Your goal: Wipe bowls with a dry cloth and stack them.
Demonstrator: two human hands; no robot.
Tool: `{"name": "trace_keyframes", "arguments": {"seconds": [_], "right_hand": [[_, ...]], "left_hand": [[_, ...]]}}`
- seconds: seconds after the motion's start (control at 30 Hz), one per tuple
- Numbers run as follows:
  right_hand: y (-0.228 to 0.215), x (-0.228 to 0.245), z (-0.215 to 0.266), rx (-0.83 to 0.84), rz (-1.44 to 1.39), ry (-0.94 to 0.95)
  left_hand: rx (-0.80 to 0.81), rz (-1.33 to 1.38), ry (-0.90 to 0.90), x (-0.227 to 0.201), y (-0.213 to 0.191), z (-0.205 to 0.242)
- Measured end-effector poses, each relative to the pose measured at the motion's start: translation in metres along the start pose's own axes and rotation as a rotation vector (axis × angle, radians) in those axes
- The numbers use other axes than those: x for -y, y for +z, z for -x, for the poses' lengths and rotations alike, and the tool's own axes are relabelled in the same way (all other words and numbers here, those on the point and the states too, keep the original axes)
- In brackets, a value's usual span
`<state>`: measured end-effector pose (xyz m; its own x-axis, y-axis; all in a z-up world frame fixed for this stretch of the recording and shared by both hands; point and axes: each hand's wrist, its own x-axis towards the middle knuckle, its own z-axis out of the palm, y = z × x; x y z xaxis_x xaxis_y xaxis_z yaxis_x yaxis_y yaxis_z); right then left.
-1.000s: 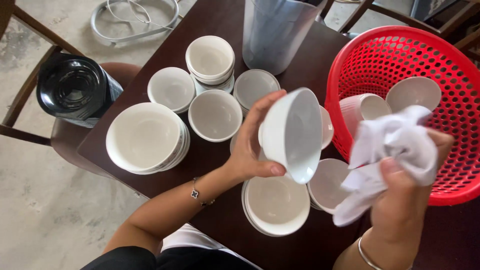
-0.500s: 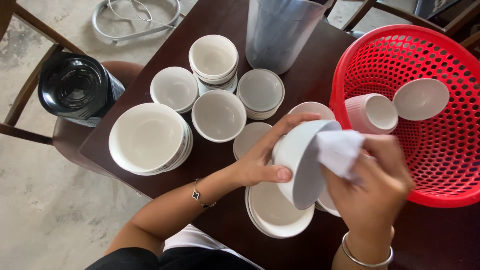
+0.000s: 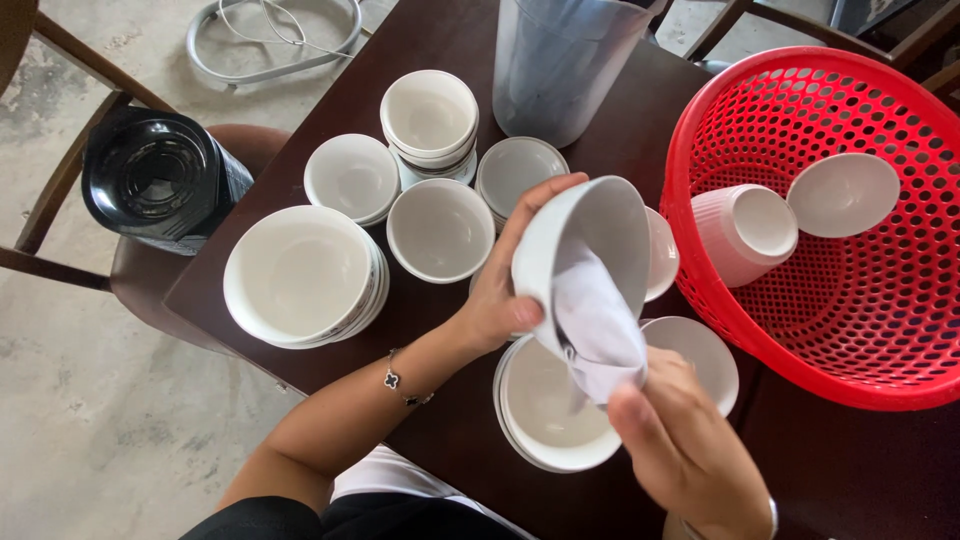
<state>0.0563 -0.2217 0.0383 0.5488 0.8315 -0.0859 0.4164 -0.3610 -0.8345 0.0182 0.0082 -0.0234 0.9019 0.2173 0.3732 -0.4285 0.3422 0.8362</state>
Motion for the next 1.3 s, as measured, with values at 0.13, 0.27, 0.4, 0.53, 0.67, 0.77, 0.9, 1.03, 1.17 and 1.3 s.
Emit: {"name": "trace_keyframes", "arguments": {"seconds": [0.13,0.27,0.4,0.53,0.67,0.77,0.9,1.03,1.17,1.3], "right_hand": [[0.011,0.026,-0.001,-0.075,-0.015,-0.296],[0.029,0.014,0.003,-0.170,0.136,-0.337],[0.029,0.009,-0.001,-0.192,0.167,-0.252],[0.018,0.019,-0.024,-0.211,0.098,-0.370],[0.005,0.034,-0.043,-0.351,0.446,-0.515],[0.003,0.049,-0.049,-0.377,0.561,-0.420],[0.000,0.046,-0.038,-0.399,0.668,-0.525],[-0.005,0.049,-0.017,-0.071,0.142,-0.319],[-0.008,0.062,-0.005,-0.025,-0.198,-0.187],[-0.001,0.061,-0.007,-0.001,-0.263,-0.145]], "left_hand": [[0.100,-0.018,0.049,0.004,0.001,0.006],[0.184,-0.228,0.245,-0.006,0.007,0.003],[0.156,-0.449,0.462,-0.007,0.010,0.002],[0.097,-0.549,0.606,-0.006,0.010,0.003],[0.066,-0.505,0.582,-0.009,0.006,0.004],[0.013,-0.393,0.552,-0.003,0.001,0.002],[-0.027,-0.289,0.548,-0.001,0.002,0.000],[-0.037,-0.527,0.630,-0.004,0.002,-0.003],[0.071,-0.737,0.769,-0.008,0.003,-0.008],[0.092,-0.887,0.834,-0.012,0.002,-0.008]]}}
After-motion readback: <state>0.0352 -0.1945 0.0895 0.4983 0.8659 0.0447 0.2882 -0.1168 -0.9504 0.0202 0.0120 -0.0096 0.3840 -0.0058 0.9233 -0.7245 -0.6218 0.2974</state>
